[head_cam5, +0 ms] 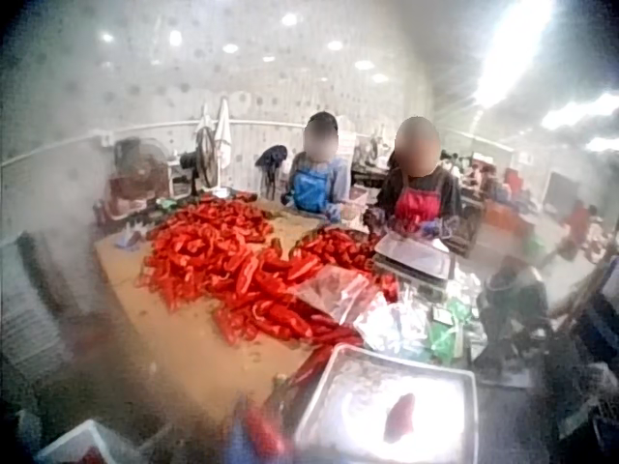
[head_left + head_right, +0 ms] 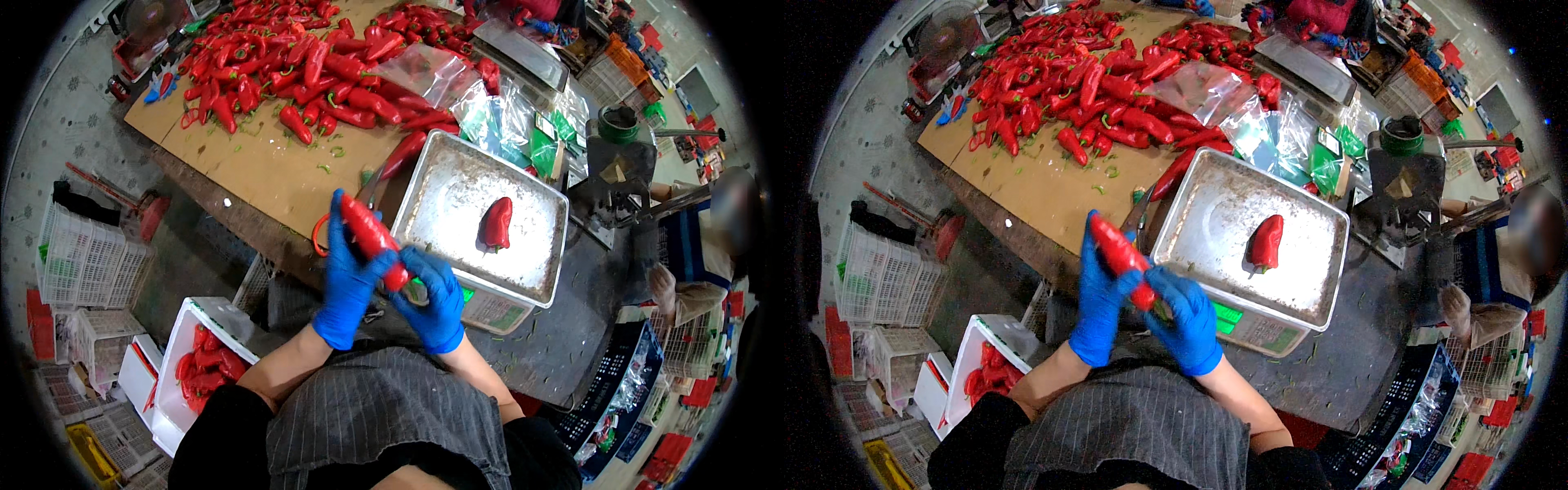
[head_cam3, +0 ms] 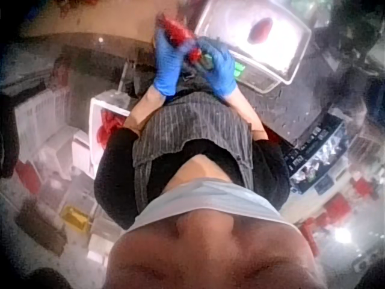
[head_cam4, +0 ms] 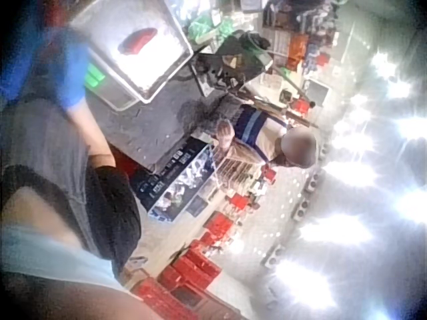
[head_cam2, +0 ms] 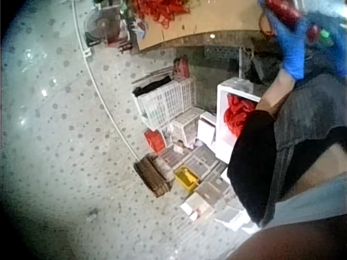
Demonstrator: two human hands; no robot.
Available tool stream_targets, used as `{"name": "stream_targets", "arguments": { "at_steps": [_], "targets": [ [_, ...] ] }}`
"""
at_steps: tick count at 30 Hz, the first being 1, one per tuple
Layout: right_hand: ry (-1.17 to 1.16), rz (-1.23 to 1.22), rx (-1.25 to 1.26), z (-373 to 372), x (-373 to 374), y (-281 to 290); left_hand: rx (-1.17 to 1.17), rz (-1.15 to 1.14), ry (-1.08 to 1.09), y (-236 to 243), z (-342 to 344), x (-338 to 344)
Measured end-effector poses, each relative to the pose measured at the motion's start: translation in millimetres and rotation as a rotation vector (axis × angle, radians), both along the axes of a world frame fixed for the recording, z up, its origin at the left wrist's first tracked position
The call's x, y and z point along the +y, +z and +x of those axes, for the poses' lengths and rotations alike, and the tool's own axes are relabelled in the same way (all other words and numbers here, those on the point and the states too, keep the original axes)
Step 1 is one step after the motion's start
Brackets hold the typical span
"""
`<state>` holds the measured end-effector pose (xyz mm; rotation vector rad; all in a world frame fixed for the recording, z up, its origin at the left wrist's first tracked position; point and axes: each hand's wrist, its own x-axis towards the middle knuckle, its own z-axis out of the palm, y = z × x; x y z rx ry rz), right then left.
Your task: The person trims the stems of red peppers using scissors, places them on a digital scale, and packs them into plastic bags. The person works at a table with a large pile of peppers, while other workers are visible in the background performing similar tasks.
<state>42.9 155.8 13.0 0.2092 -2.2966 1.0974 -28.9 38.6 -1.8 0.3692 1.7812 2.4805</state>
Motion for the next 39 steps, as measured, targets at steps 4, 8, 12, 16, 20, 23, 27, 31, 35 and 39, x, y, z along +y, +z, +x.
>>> {"name": "stream_targets", "arguments": {
  "at_steps": [4, 8, 12, 16, 20, 23, 27, 31, 35, 39],
  "targets": [
    [0.025, -0.044, -0.061, 19, 9, 0, -0.036, 0.040, 0.257, 12, -49, -35],
    [-0.226, -0.006, -0.053, 14, 44, -2, 0.339, -0.630, 0.703, -33, -130, -92],
    [-0.453, 0.227, 0.015, -11, 75, -11, 0.063, -0.300, 0.191, -56, -141, -40],
    [-0.499, 0.332, -0.041, -17, 83, -14, 0.559, -0.870, 0.302, -50, -146, 22],
    [-0.577, 0.480, -0.159, -13, 87, -21, 0.340, -0.908, 0.203, -73, -181, 45],
    [-0.502, 0.456, -0.250, -15, 77, -10, 0.420, -0.938, 0.241, -86, -208, 48],
    [-0.462, 0.150, -0.140, 7, 63, 17, 0.508, -1.003, 0.457, -86, -240, 46],
    [-0.433, 0.062, -0.143, 20, 63, 8, 0.241, -1.144, 0.853, -85, -265, 3],
    [-0.372, -0.014, -0.185, 22, 53, -1, -0.089, -1.206, 0.767, -104, -279, -28],
    [-0.297, 0.000, -0.139, 16, 45, 0, -0.040, -1.122, 0.680, -111, -273, -42]
  ]
}}
